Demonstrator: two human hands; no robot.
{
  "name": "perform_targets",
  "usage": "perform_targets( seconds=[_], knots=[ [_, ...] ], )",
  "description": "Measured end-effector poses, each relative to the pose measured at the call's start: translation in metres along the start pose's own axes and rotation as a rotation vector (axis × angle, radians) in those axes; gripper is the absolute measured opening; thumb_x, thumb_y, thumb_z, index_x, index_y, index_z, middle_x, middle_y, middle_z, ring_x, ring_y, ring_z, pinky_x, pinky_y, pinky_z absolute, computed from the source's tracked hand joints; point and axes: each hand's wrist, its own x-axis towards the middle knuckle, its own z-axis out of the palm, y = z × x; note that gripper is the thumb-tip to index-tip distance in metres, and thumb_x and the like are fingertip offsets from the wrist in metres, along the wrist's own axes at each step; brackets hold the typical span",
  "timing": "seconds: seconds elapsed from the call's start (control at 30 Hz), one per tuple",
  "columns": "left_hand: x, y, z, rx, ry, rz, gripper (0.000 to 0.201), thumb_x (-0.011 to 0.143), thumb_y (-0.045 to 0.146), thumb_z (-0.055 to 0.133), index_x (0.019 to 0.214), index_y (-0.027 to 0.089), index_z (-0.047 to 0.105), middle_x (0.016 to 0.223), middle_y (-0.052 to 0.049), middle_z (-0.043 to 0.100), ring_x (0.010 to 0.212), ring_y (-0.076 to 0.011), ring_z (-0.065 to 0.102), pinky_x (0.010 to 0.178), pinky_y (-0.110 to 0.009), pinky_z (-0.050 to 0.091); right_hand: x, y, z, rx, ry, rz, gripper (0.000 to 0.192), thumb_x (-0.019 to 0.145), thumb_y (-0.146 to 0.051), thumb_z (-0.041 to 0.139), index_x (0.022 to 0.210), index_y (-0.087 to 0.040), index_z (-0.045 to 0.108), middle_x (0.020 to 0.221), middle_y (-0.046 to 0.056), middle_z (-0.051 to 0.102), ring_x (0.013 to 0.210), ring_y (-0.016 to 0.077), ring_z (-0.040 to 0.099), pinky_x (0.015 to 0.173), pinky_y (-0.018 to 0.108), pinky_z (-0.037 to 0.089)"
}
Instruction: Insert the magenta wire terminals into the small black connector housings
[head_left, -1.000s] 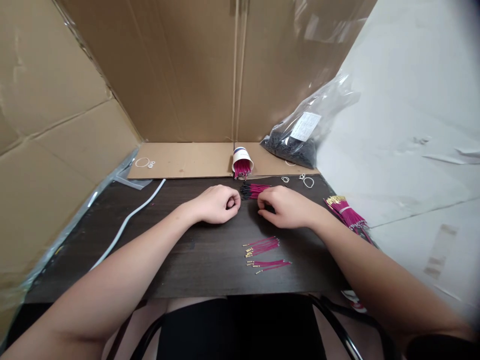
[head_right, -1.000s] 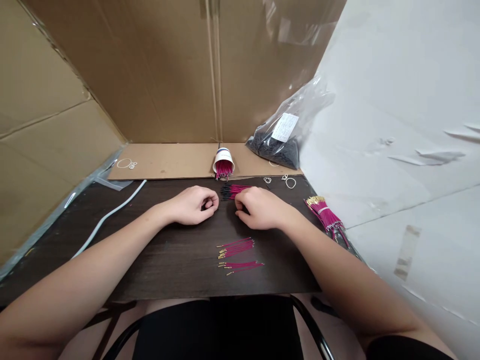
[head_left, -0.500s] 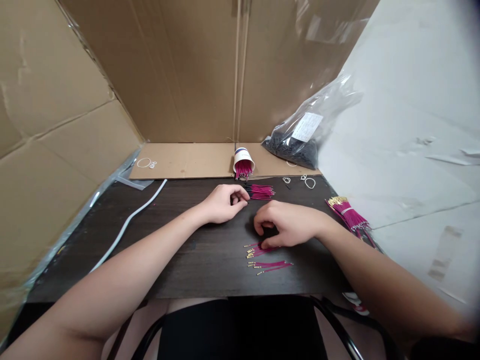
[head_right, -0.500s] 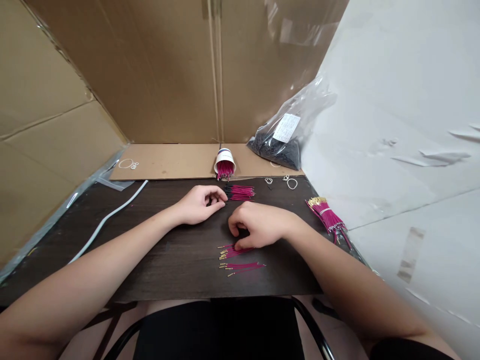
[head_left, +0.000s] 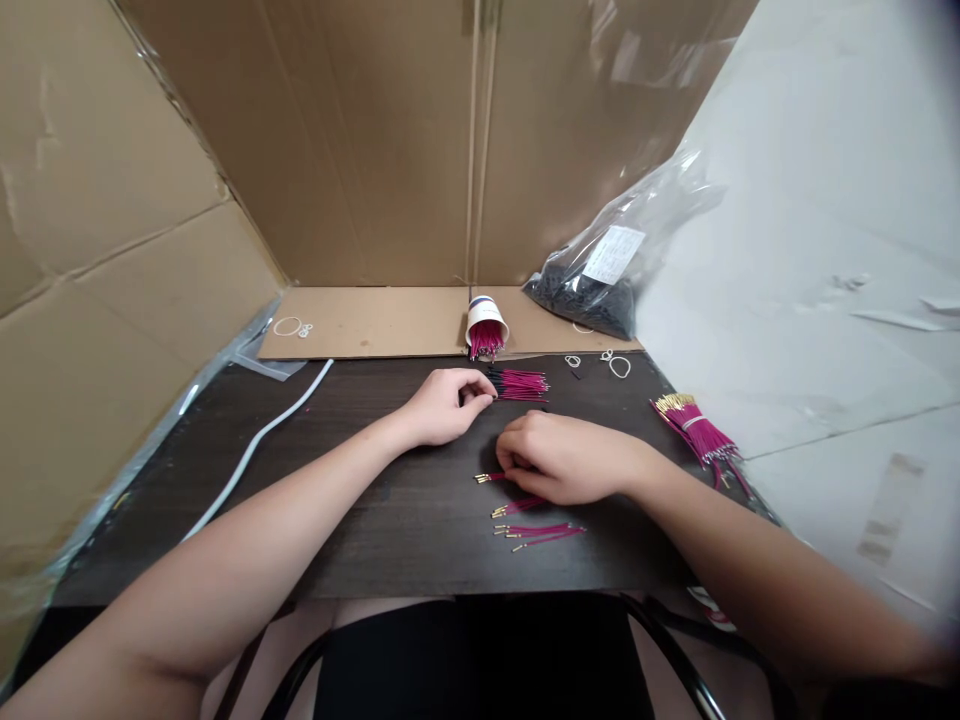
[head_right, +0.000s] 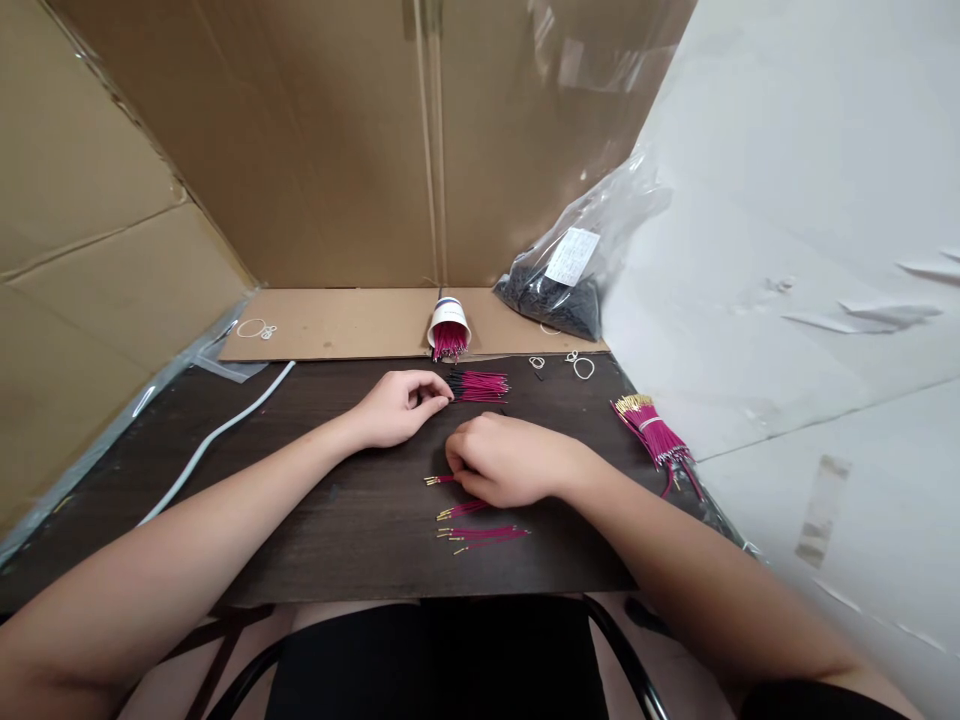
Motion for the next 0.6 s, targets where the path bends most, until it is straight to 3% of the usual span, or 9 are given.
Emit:
perform_targets(
  seconds=[0.17,0.6],
  knots=[
    [0.0012,-0.0032,0.0016,-0.025,0.023,-0.006,0.021,0.096,0.033,0.072,0.102,0.015,0.081,0.083,-0.005,0.074,0.068,-0.0144,0.055,0.066,-0.029,0.042,0.0022,0.0034,0.0031,-0.02,0.051,0.004,0.014,0.096,-0.002,0.078,0.094,-0.013,0.068,0.095,0.003,0.065,0.082,0.0149,0.056,0.078,0.027,0.041],
    [0.0015,-0.0018,0.0015,-0.023,0.013,-0.014,0.018,0.094,0.029,0.075,0.101,0.013,0.08,0.077,-0.003,0.069,0.062,-0.0115,0.048,0.064,-0.028,0.04,0.0033,0.0008,0.0052,-0.053,0.003,0.019,0.011,0.104,-0.006,0.071,0.097,-0.012,0.067,0.098,0.005,0.065,0.088,0.0171,0.054,0.085,0.03,0.038]
  ],
)
